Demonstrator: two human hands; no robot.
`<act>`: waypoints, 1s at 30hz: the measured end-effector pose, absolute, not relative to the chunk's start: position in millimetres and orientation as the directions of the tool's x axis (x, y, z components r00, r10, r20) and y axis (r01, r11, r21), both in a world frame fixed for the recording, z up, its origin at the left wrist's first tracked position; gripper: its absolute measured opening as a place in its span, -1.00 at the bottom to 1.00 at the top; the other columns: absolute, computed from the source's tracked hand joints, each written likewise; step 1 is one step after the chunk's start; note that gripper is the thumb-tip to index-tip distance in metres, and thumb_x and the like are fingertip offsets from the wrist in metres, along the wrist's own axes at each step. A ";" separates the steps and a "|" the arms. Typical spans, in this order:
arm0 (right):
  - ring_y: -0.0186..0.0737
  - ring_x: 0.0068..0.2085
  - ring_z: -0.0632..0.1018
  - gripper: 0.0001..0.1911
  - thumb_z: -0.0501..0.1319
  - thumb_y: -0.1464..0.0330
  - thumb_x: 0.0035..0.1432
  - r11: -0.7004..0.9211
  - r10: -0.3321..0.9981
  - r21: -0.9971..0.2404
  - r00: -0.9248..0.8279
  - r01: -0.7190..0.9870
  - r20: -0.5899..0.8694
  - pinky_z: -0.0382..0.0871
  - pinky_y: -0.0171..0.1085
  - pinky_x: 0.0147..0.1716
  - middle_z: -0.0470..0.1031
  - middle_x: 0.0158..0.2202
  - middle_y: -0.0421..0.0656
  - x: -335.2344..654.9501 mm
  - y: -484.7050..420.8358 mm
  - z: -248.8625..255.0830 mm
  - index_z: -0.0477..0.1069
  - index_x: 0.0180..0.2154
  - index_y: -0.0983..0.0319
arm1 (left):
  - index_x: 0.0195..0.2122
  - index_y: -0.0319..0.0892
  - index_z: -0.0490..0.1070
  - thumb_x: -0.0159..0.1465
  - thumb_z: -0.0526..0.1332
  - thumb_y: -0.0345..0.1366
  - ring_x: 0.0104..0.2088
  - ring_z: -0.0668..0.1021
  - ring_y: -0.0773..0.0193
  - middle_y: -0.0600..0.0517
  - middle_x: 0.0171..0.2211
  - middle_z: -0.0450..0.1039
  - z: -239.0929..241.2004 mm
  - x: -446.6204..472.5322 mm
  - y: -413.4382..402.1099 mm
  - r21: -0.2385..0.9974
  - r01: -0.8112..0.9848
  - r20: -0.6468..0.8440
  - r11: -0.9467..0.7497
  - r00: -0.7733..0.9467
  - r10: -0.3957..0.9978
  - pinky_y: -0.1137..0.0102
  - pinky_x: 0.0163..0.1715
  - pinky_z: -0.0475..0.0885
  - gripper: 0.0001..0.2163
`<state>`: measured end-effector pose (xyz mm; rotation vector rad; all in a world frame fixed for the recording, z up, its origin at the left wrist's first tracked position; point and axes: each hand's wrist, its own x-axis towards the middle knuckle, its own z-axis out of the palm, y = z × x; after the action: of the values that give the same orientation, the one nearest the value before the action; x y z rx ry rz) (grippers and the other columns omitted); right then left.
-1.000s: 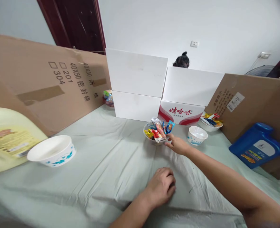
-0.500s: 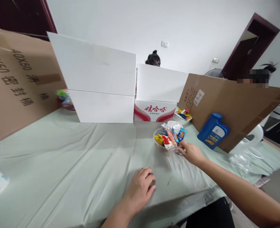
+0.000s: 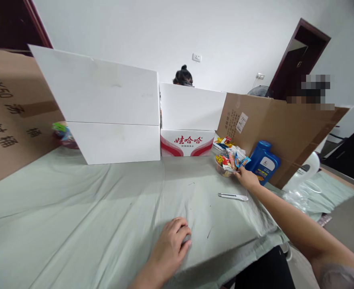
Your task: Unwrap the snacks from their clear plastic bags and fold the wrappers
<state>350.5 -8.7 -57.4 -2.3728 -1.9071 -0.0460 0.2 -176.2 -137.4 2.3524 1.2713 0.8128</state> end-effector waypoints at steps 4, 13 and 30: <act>0.04 -0.06 0.57 -0.61 -0.02 0.10 0.35 -0.207 0.973 -0.074 0.214 0.975 0.087 0.33 -0.19 -0.23 0.57 -0.07 0.03 351.6 -7.2 -61.9 0.33 0.00 0.21 | -0.25 -0.13 0.42 0.16 0.20 -0.50 -0.06 0.49 0.08 -0.04 -0.11 0.41 -137.3 -0.2 -176.2 0.534 0.637 0.341 -0.556 0.439 0.831 0.12 -0.06 0.47 -0.83; 0.05 -0.03 0.55 -0.58 -0.01 0.11 0.34 -0.221 0.970 -0.086 0.228 0.972 0.089 0.33 -0.18 -0.18 0.55 -0.04 0.08 352.8 13.7 -62.5 0.35 0.03 0.23 | -0.24 -0.12 0.43 0.16 0.19 -0.49 -0.05 0.49 0.07 -0.05 -0.11 0.42 -138.4 -0.2 -176.1 0.513 0.640 0.362 -0.572 0.442 0.820 0.12 -0.05 0.48 -0.83; 0.00 -0.02 0.52 -0.50 0.11 0.37 0.23 -0.351 0.892 -0.220 0.396 0.910 0.218 0.33 -0.23 -0.17 0.42 0.04 0.17 342.4 72.3 -23.9 0.26 0.20 0.30 | -0.29 -0.14 0.41 0.14 0.21 -0.50 -0.05 0.46 0.10 -0.03 -0.13 0.43 -131.7 3.2 -177.6 0.560 0.636 0.324 -0.531 0.422 0.847 0.15 -0.02 0.42 -0.85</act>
<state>342.4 72.3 -23.9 -2.3545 -1.5727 -0.0854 3.2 -177.6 -131.7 2.3290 1.2720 0.8326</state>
